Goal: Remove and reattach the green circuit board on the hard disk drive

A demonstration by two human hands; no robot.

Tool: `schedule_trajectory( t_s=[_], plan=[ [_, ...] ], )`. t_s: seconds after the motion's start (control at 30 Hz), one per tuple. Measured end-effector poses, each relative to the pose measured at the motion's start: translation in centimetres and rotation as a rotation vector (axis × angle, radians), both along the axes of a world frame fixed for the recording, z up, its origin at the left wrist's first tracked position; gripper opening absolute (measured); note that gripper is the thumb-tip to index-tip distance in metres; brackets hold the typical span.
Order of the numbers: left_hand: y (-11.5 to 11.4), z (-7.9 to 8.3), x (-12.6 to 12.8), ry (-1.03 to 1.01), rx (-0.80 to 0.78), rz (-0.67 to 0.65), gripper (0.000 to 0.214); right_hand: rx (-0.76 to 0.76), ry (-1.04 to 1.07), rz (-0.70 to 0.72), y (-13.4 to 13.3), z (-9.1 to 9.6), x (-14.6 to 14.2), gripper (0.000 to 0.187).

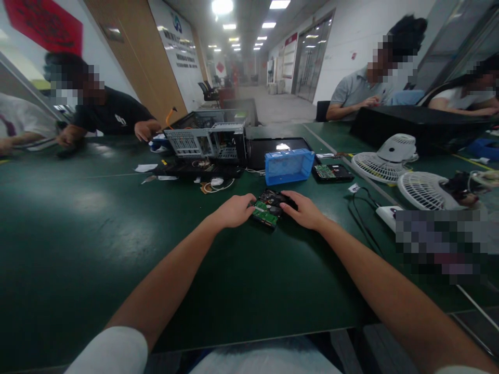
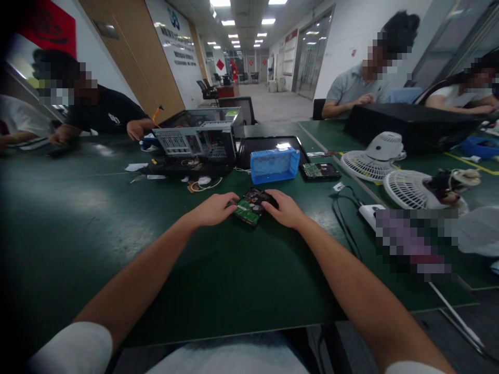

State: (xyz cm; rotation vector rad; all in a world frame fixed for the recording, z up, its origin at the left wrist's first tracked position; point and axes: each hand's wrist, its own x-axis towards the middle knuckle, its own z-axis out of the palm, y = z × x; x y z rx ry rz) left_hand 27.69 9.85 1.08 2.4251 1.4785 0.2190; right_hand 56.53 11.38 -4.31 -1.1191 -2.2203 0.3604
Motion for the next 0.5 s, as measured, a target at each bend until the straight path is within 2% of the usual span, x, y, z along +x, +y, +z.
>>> schedule_trajectory(
  t_s=[0.1, 0.3, 0.33, 0.4, 0.5],
  plan=[
    [-0.1, -0.1, 0.1, -0.128, -0.108, 0.030, 0.042, 0.008, -0.016, -0.015, -0.1, 0.2, -0.1, 0.053],
    [-0.6, -0.3, 0.5, -0.410, -0.359, 0.078, 0.046, -0.026, -0.108, -0.229, -0.3, 0.6, 0.1, 0.064],
    [-0.6, -0.1, 0.4, -0.433, -0.343, 0.065, 0.045, -0.014, -0.108, -0.237, -0.4, 0.8, 0.1, 0.065],
    [-0.5, 0.7, -0.1, -0.459, -0.204, 0.045, 0.038, 0.042, -0.099, -0.189, -0.7, 1.1, -0.1, 0.063],
    [-0.1, 2.2, -1.2, -0.508, 0.062, 0.059, 0.028, 0.125, -0.113, -0.003, -1.3, 1.7, -0.6, 0.053]
  ],
)
